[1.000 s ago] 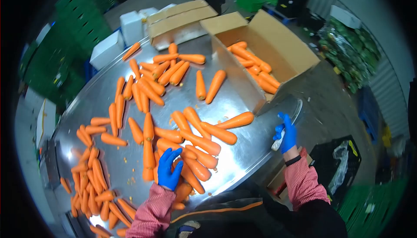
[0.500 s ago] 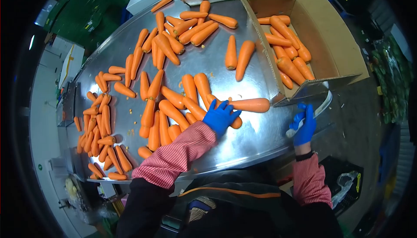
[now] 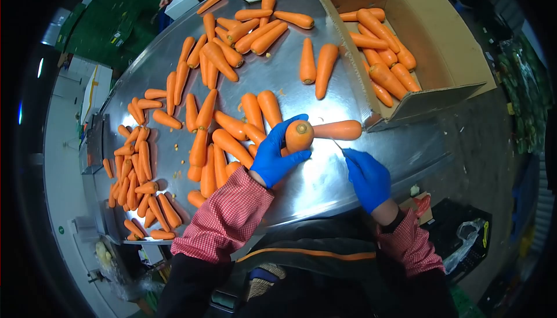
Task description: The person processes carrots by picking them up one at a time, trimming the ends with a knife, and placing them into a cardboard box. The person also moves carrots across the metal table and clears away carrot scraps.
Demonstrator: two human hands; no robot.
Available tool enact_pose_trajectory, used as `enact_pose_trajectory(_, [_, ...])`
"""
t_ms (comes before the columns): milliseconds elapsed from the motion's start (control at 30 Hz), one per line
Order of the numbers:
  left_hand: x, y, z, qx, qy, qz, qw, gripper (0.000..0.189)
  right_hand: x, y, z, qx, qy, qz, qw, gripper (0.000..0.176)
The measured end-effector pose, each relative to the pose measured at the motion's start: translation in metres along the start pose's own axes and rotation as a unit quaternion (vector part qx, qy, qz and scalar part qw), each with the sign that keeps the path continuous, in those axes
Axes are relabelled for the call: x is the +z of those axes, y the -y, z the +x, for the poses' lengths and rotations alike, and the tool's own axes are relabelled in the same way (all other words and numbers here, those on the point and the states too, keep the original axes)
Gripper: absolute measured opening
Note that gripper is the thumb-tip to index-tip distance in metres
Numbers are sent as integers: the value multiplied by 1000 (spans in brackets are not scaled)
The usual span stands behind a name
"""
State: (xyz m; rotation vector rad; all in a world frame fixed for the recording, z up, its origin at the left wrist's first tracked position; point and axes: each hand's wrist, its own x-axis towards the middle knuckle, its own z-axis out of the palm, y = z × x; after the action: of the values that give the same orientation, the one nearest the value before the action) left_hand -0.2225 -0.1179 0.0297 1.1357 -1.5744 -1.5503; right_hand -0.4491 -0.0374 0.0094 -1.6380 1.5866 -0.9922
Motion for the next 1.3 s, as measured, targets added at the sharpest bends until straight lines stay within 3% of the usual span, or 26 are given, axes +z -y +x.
enact_pose_trajectory(133, [-12, -8, -26, -17, -22, 27, 999, 66, 6, 33, 22, -157, -18, -134, 978, 25])
enact_pose_trajectory(167, [-18, -6, -29, -65, -40, -106, 991, 64, 11, 36, 24, -126, -17, -94, 987, 25])
enact_pose_trajectory(233, [-32, 0, -38, -155, -76, -363, 916, 62, 22, 43, 27, -66, -12, -13, 998, 25])
enact_pose_trajectory(267, [-36, 14, -41, -160, -100, -508, 840, 63, 25, 51, 30, 33, 8, 54, 998, 26])
enact_pose_trajectory(367, [-49, 21, -58, -139, -127, -676, 712, 64, 47, 56, 23, -86, 3, -11, 996, 27])
enact_pose_trajectory(433, [-54, 23, -69, -128, -123, -691, 700, 62, 62, 66, 22, -199, -13, -126, 972, 35])
enact_pose_trajectory(633, [-62, 26, -95, -118, -138, -771, 611, 59, 93, 94, 22, -246, -13, -246, 937, 33])
enact_pose_trajectory(800, [-59, 17, -108, -131, -157, -766, 610, 61, 107, 101, 24, -235, 1, -278, 931, 35])
enact_pose_trajectory(900, [-66, 22, -125, -69, -148, -765, 623, 62, 120, 61, 32, -169, -18, -167, 971, 22])
enact_pose_trajectory(933, [-72, 24, -131, -37, -144, -765, 627, 62, 125, 35, 34, -88, -4, -176, 980, 18])
enact_pose_trajectory(967, [-87, 23, -134, -19, -194, -712, 674, 61, 117, 33, 34, -58, 12, -203, 977, 21])
enact_pose_trajectory(1033, [-131, 18, -153, 54, -206, -653, 727, 59, 111, 24, 21, -75, 11, -203, 976, 24])
enact_pose_trajectory(1067, [-166, 49, -167, 69, -325, -475, 815, 55, 111, 20, 14, -72, 18, -196, 978, 25])
enact_pose_trajectory(1100, [-198, 70, -179, 62, -410, -290, 863, 60, 110, 18, 11, -72, 20, -188, 979, 25])
enact_pose_trajectory(1133, [-225, 71, -182, 85, -506, -525, 679, 63, 110, 17, 11, -73, 22, -181, 981, 26])
enact_pose_trajectory(1233, [-248, 71, -195, 80, -537, -565, 622, 62, 114, 26, 7, -56, 40, -164, 984, 25])
enact_pose_trajectory(1300, [-216, 68, -167, -55, -523, -405, 748, 52, 115, 32, 7, -72, 39, -152, 985, 24])
